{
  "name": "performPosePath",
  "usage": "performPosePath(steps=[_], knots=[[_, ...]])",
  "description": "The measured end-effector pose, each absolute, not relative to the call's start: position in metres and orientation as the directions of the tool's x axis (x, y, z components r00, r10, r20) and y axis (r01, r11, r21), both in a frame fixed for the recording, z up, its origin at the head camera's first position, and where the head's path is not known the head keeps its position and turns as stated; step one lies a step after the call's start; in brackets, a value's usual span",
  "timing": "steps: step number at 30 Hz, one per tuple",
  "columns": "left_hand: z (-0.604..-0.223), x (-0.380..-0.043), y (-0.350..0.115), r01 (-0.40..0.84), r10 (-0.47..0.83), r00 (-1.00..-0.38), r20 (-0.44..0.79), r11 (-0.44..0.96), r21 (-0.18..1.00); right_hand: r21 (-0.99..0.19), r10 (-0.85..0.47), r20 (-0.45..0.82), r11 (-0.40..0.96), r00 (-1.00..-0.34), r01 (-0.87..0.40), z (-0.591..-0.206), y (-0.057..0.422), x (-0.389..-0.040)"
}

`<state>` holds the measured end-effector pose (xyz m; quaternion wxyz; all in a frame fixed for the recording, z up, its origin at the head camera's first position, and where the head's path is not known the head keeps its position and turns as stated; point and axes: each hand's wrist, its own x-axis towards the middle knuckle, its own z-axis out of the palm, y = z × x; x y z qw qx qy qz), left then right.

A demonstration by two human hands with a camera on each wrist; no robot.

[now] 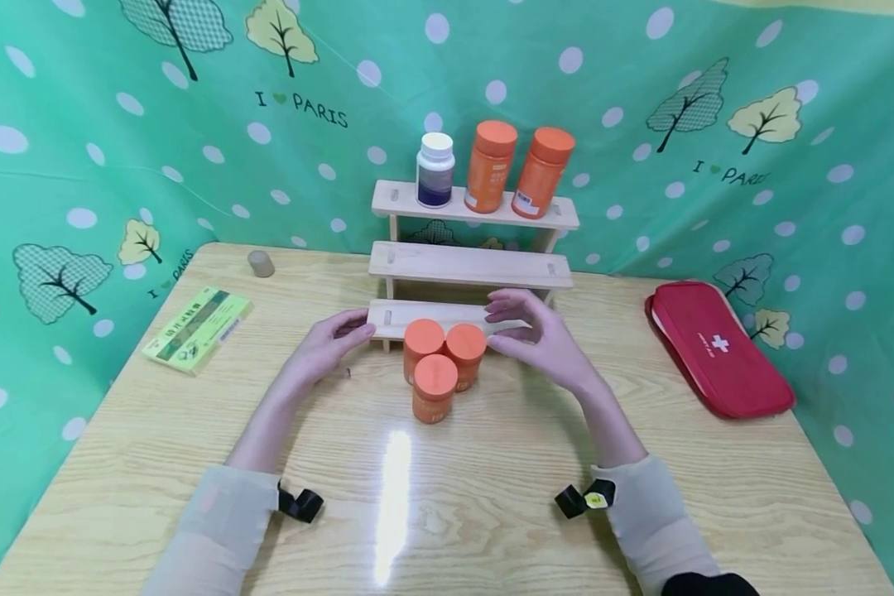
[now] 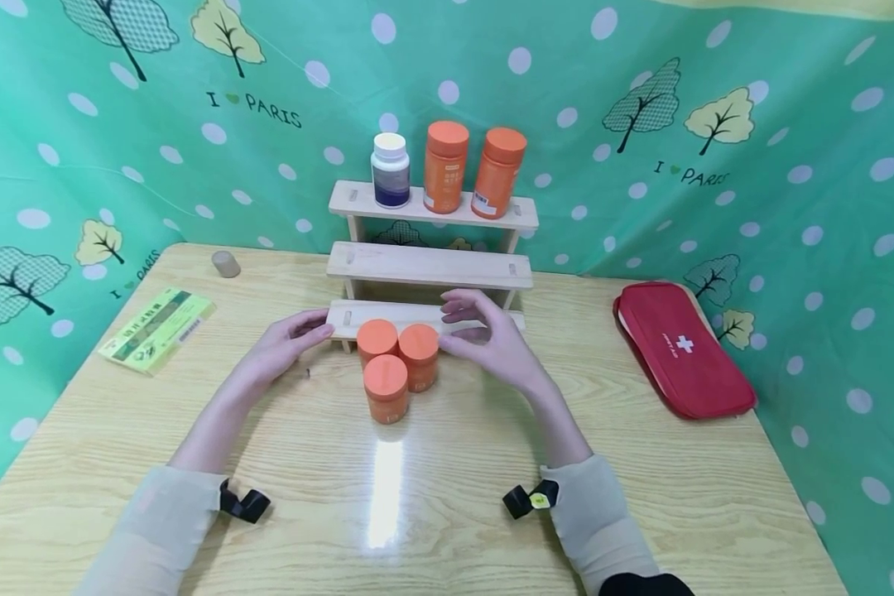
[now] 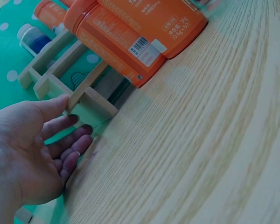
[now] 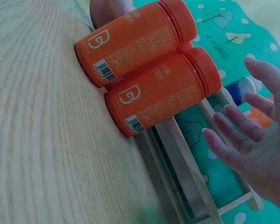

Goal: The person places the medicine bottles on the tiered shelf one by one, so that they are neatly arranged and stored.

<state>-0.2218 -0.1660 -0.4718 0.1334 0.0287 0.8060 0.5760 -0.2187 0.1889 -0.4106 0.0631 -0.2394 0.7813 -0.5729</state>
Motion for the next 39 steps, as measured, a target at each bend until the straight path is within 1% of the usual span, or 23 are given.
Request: performPosePath(steps=[6, 13, 21, 39], knots=[[-0.471, -0.222, -0.166, -0.109, 0.199, -0.962, -0.187, 0.345, 0.932, -0.920, -0.504, 0.115, 0.271, -0.856, -0.283, -0.415, 0.186, -0.218], [-0.471, -0.220, -0.167, -0.111, 0.201, -0.962, -0.185, 0.331, 0.937, -0.905, -0.535, 0.062, 0.326, -0.843, -0.273, -0.421, 0.181, -0.219], [-0.471, -0.221, -0.166, -0.109, 0.200, -0.963, -0.182, 0.329, 0.938, -0.882, -0.539, 0.040, 0.377, -0.841, -0.283, -0.424, 0.174, -0.216], [-0.472, -0.221, -0.166, -0.110, 0.203, -0.962, -0.183, 0.324, 0.940, -0.882, -0.531, 0.033, 0.383, -0.847, -0.274, -0.432, 0.172, -0.215]])
